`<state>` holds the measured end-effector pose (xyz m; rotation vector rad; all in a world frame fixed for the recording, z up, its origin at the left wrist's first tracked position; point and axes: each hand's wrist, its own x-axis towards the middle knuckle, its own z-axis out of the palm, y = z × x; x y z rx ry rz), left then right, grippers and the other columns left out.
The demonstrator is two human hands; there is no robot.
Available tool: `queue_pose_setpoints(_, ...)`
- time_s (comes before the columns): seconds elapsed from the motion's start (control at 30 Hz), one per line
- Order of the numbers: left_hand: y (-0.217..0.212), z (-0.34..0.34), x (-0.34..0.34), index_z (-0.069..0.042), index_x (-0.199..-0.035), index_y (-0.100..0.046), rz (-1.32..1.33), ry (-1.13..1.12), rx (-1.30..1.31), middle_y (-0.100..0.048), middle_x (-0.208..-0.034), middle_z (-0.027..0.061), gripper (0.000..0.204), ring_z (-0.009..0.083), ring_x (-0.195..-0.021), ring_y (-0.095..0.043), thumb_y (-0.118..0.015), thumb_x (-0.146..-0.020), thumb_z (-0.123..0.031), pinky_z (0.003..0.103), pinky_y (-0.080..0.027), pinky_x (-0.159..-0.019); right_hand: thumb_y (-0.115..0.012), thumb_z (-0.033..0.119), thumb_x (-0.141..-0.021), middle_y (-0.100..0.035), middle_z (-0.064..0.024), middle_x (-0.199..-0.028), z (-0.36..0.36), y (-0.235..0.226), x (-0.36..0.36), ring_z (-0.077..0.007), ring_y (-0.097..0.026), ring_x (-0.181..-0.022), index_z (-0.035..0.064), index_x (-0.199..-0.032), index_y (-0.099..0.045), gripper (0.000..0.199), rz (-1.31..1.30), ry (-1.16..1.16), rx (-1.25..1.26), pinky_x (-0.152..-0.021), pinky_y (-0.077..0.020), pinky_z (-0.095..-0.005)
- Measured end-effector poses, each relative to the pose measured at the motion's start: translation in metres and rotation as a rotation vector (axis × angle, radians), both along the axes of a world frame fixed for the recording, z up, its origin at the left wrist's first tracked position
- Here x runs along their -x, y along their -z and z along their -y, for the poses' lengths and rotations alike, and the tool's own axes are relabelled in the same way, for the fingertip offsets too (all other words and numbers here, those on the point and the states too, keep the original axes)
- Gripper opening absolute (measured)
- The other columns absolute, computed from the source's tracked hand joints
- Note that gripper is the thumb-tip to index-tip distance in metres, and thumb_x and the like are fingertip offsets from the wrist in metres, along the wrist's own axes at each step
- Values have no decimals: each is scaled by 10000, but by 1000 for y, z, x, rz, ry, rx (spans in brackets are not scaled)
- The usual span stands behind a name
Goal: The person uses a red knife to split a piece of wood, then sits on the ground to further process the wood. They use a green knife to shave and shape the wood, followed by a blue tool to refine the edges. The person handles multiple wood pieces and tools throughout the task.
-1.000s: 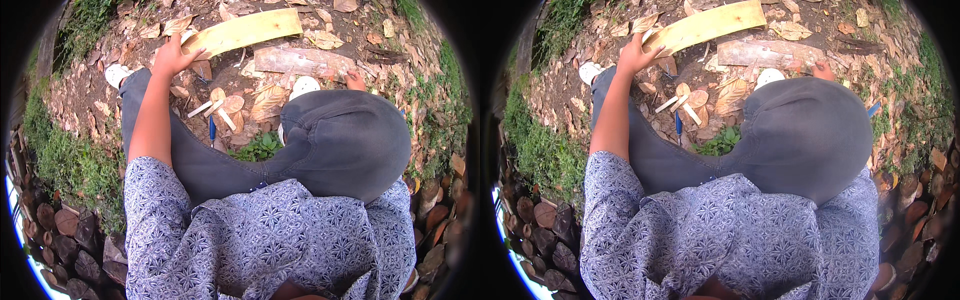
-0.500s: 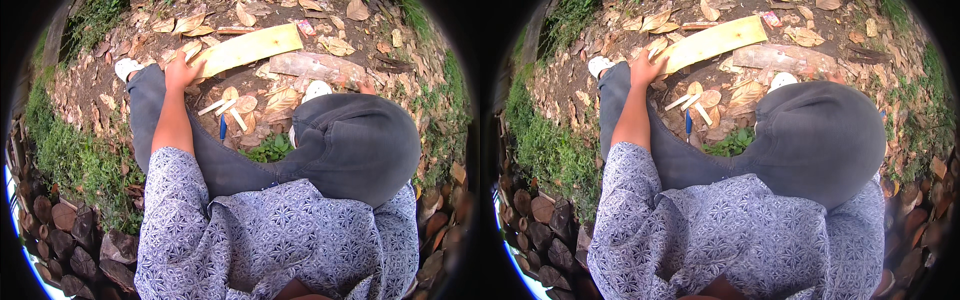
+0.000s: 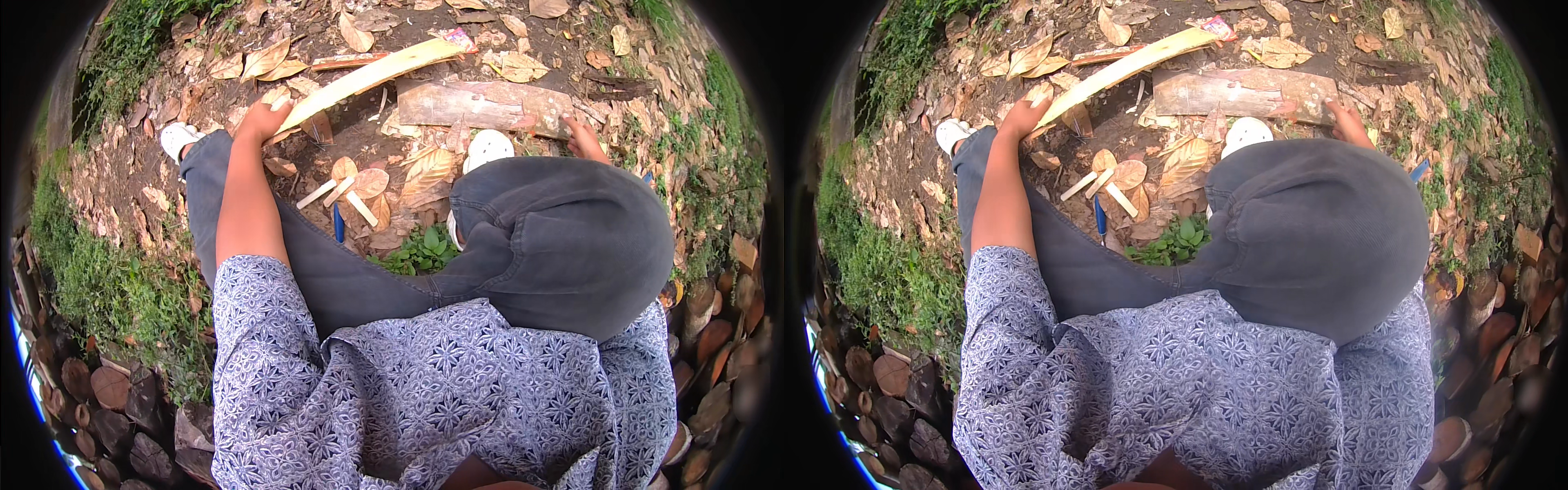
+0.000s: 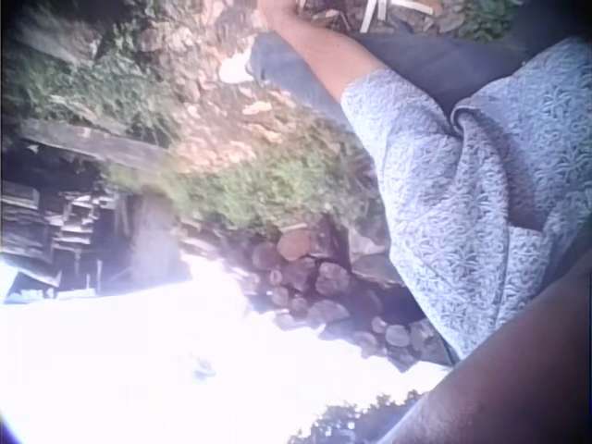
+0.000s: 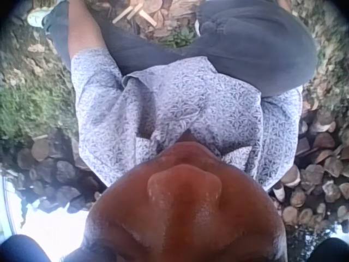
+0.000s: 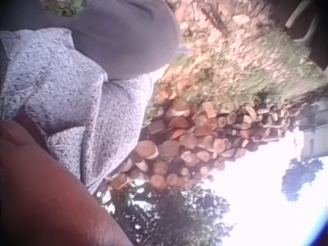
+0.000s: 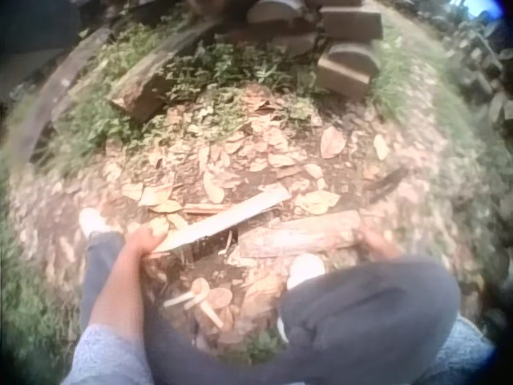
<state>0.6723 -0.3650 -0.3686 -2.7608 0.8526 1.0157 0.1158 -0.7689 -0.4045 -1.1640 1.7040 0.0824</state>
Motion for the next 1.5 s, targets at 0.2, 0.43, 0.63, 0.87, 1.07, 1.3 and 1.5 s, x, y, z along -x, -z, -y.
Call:
queue_pose_setpoints(0.2,6,3,-14,-68,-748,-560,-504,-317,-242,-533,-598,26,645,150,-462,-495,-491,-916,-687,347,-398,-433,-567,642,-877,-606,2,-1247,-12,-25,-31,-151,-535,-1020,188,-1340,-544,649,123,43,-1,-861,-365,-339)
queue_pose_setpoints(0.43,14,-7,-13,-71,-771,-571,-512,-322,-245,-552,-597,35,631,161,-461,-522,-466,-932,-672,357,-414,-435,-533,689,-887,-448,-89,-1515,-22,-82,-76,-246,-365,-1404,157,-1512,-409,830,174,-48,-14,-1132,-251,-443)
queue_pose_setpoints(0.63,17,7,-15,-28,-733,-620,-382,-113,-189,-594,-606,73,711,187,-478,-551,-486,-903,-705,371,-419,-451,-441,697,-931,-315,-201,-1575,-7,-88,-94,-309,-274,-1460,-12,-1494,-368,908,274,-75,304,-1182,-171,-461)
queue_pose_setpoints(0.87,31,-3,-22,-31,-704,-619,-311,-87,-93,-597,-596,87,704,186,-455,-526,-557,-865,-713,365,-408,-454,-290,587,-1033,-631,-132,-1300,-15,-102,-114,-234,-516,-1222,38,-1138,-665,673,779,-82,540,-1101,-307,-351)
queue_pose_setpoints(1.07,29,-7,-18,-28,-721,-612,-352,-118,-95,-610,-617,89,712,183,-471,-549,-543,-870,-721,352,-412,-453,-256,542,-1045,-626,-139,-1320,-27,-136,-105,-236,-472,-1301,57,-1052,-696,655,897,31,65,-1171,-207,-402)
queue_pose_setpoints(1.3,46,-11,-23,-23,-728,-626,-283,-73,-59,-615,-625,101,722,185,-479,-551,-529,-876,-723,357,-411,-459,-398,507,-1027,-525,-164,-1439,-10,-108,-98,-254,-422,-1371,60,-1035,-671,523,811,-186,74,-1127,-344,-389)
queue_pose_setpoints(1.5,38,-3,-13,-22,-717,-618,-376,-120,-49,-604,-610,99,723,189,-457,-515,-524,-881,-719,365,-395,-460,-409,655,-963,-544,-175,-1406,-3,-118,-117,-275,-549,-1251,77,-1393,-538,732,404,-404,88,-1119,-350,-381)
